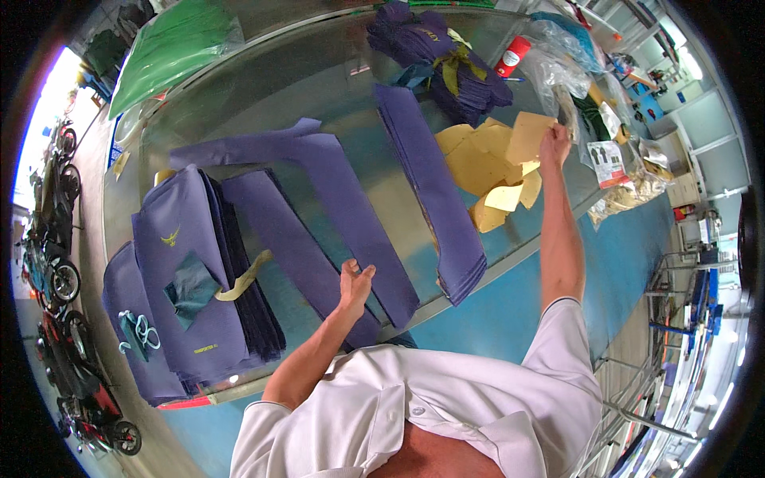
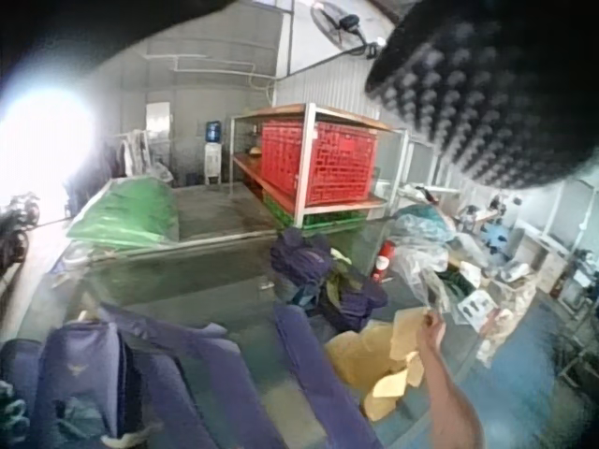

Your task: The person aligns purple fabric pieces on a table, inserts yellow paper templates between them, and folds the fabric around the templates. The person repeats this process for multiple fabric pieces, stacking them as they work.

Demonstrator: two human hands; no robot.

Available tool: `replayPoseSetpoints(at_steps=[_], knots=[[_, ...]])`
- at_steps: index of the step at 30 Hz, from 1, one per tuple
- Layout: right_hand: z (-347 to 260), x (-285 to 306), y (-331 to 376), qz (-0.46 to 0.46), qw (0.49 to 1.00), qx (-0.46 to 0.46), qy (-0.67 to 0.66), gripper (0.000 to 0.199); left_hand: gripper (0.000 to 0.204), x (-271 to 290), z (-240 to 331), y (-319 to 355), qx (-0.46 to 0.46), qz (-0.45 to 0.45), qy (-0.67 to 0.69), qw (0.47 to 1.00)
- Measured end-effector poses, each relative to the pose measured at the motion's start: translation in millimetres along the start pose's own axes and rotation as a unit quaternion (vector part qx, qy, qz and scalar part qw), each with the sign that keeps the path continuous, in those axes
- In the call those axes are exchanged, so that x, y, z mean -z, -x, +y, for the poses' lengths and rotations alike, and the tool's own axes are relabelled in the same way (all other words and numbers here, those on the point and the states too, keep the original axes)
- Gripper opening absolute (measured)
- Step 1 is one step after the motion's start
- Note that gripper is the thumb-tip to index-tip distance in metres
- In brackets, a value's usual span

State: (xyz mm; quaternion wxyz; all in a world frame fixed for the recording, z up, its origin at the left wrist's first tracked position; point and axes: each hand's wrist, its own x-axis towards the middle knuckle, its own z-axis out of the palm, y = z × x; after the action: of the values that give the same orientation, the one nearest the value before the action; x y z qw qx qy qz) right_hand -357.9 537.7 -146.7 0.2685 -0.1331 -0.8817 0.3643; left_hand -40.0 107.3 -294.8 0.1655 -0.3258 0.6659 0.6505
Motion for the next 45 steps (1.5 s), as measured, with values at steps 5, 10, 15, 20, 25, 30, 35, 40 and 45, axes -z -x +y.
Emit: replayPoseSetpoints(at_steps=[5, 10, 15, 20, 25, 30, 35, 40, 45], knots=[[-47, -46, 52, 0.019, 0.958, 0.165, 0.232, 0.042, 0.071, -5, 15, 10, 0.022, 0.079, -0.018, 0.996], [-126, -57, 265, -0.31, 0.943, 0.084, -0.091, 0.019, 0.072, -6, 23, 5, 0.068, 0.103, -0.031, 0.992], [-80, -72, 425, -0.374, 0.915, 0.039, 0.147, 0.059, 0.071, -14, 32, -3, 0.105, 0.063, -0.029, 0.992], [-84, -73, 430, -0.356, 0.926, -0.091, 0.084, 0.059, 0.061, -15, 7, -25, 0.112, 0.061, -0.05, 0.991], [-65, -80, 417, -0.494, 0.864, -0.052, 0.083, 0.042, 0.056, -16, 20, -21, 0.112, 0.052, -0.053, 0.991], [-129, -52, 427, -0.432, 0.891, 0.089, 0.107, 0.02, 0.051, -2, 32, -3, 0.138, -0.022, 0.112, 0.984], [-180, -33, 437, -0.46, 0.878, 0.098, 0.087, 0.024, 0.067, 9, 14, -11, 0.186, -0.111, 0.273, 0.937], [-179, -30, 434, -0.446, 0.886, 0.105, 0.071, 0.025, 0.054, 1, 41, -1, 0.177, -0.111, 0.325, 0.922], [-171, -2, 387, -0.429, 0.893, 0.07, -0.116, 0.024, 0.054, 3, 53, -42, 0.168, -0.138, 0.334, 0.917]])
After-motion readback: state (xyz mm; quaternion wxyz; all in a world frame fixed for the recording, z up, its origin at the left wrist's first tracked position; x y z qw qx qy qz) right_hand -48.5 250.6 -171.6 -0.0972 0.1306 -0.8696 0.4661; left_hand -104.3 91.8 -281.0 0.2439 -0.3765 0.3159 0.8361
